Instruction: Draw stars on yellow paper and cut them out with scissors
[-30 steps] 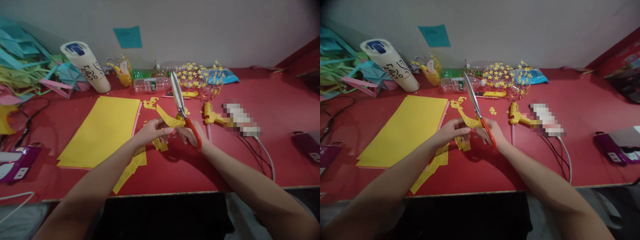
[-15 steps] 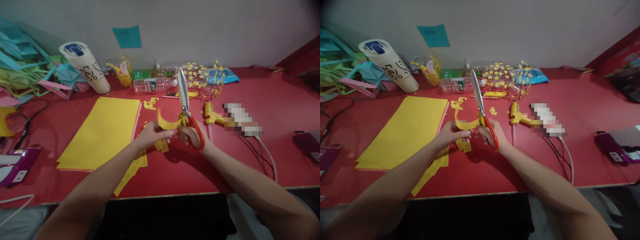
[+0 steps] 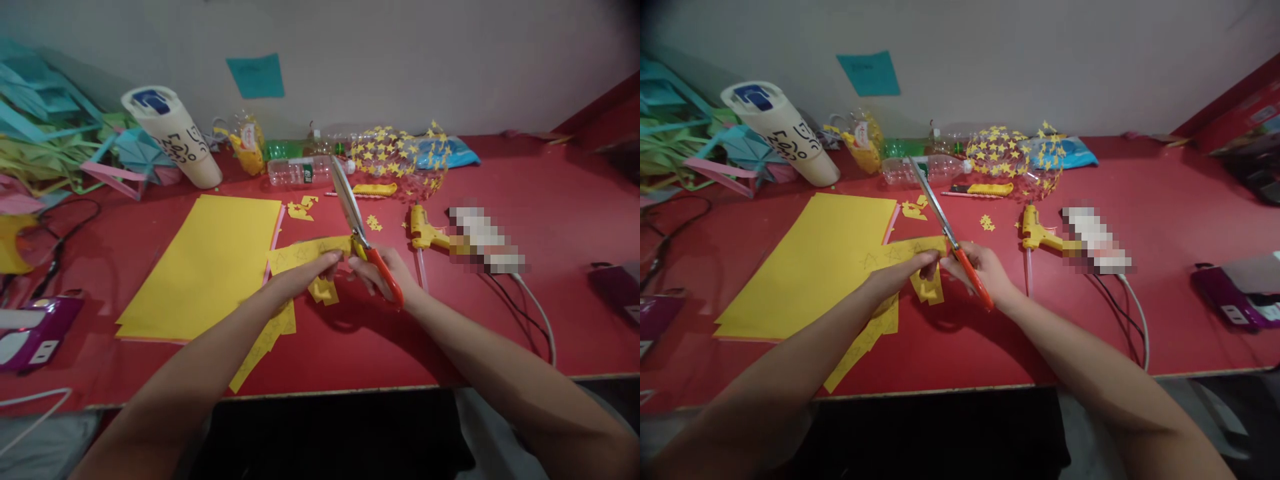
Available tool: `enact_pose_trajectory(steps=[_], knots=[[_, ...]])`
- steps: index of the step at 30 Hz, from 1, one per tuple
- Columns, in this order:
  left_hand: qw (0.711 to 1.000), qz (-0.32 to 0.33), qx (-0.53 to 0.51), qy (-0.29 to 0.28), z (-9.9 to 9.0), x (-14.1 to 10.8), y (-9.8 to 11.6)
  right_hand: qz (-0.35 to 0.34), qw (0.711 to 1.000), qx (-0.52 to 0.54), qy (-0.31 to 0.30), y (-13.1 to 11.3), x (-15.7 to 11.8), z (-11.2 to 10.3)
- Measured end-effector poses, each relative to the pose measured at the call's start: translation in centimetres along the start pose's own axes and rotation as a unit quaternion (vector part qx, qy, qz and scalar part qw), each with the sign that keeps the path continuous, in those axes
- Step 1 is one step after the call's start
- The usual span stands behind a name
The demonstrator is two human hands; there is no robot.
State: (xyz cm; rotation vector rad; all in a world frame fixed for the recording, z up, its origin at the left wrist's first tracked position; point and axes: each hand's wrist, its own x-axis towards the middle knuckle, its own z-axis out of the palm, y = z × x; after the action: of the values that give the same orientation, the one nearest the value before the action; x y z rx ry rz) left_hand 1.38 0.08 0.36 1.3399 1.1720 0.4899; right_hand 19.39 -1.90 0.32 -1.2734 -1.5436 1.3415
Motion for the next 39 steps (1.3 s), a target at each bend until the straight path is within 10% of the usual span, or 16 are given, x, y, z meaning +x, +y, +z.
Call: enact_pose_trajectory(steps=[12, 39], knots=[[0.953, 0.148, -0.114, 0.239, -2.1, 1.1, -0.8, 0.016, 0.983, -0.163, -0.080, -0.3, -0.1, -0.3], [0.966, 0.168, -0.059, 0.190, -1.4, -0.1, 0.2, 0.070, 0.989, -0.014, -0.130, 0.7, -0.7, 0.2]])
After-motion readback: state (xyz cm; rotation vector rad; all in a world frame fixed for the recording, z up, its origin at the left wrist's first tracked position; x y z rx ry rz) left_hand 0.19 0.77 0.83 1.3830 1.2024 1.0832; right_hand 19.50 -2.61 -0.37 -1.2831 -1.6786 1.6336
